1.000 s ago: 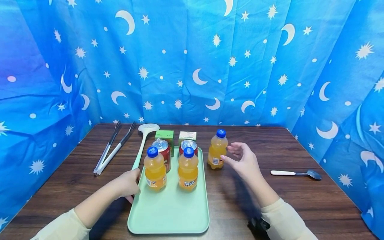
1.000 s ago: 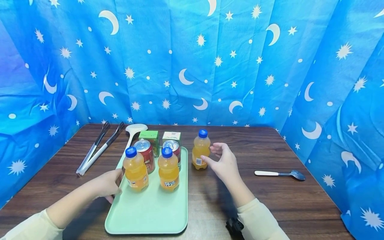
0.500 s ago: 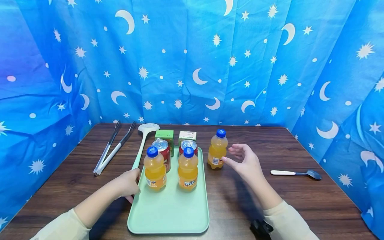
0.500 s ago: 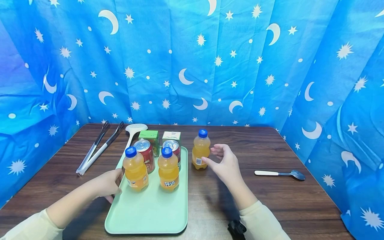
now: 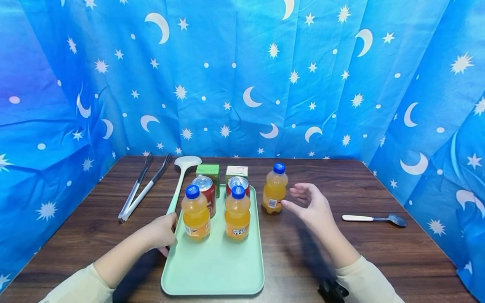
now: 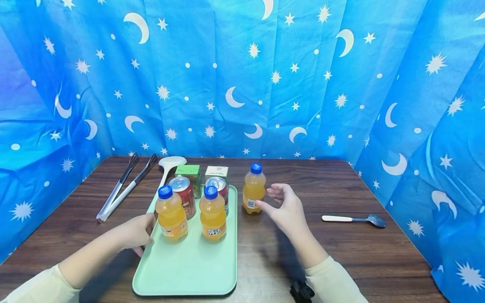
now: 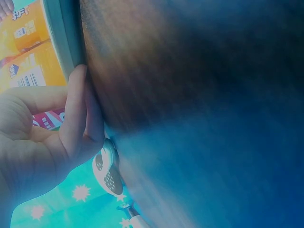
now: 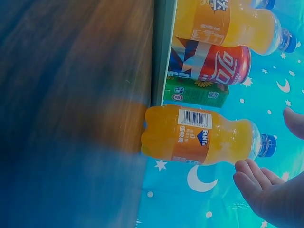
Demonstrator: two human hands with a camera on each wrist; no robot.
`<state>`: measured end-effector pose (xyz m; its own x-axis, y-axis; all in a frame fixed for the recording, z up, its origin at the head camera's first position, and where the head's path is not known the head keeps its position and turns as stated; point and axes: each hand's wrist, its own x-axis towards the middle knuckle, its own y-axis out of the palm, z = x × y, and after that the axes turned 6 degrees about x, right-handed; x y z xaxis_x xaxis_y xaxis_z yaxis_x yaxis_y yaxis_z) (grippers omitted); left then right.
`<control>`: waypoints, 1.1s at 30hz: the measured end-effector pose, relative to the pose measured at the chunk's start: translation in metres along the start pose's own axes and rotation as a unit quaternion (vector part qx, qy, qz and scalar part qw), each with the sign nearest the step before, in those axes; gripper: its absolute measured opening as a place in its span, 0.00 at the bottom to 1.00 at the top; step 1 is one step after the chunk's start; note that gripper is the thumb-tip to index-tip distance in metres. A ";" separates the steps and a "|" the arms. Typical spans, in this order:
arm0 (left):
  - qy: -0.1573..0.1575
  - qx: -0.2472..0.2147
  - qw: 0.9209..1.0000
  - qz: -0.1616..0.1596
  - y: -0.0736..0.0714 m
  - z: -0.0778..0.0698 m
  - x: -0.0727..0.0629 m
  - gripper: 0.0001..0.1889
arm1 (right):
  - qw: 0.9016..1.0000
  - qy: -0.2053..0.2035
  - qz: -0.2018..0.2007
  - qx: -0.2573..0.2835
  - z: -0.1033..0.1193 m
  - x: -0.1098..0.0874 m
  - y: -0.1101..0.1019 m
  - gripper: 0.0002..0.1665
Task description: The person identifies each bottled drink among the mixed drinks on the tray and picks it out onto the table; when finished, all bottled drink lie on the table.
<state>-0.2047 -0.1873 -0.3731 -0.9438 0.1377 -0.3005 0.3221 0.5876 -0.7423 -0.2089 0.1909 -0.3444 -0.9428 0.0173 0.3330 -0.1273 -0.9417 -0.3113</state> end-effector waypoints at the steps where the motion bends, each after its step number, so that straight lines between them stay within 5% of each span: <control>1: -0.002 0.000 1.000 0.001 0.000 0.000 0.000 0.18 | 1.000 0.001 -0.001 -0.001 0.000 0.000 0.000 0.35; 15: 0.006 0.000 1.000 -0.001 0.000 0.000 0.000 0.18 | 1.000 -0.007 0.009 -0.018 0.002 -0.005 -0.003 0.34; 33: -0.010 -0.010 1.000 0.004 0.000 0.000 -0.001 0.18 | 0.995 -0.041 0.051 0.073 -0.008 -0.002 -0.013 0.30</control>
<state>-0.2040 -0.1869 -0.3731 -0.9391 0.1266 -0.3193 0.3285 0.6028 -0.7271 -0.2084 0.2063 -0.3482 -0.9197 -0.1020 0.3792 0.0187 -0.9760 -0.2171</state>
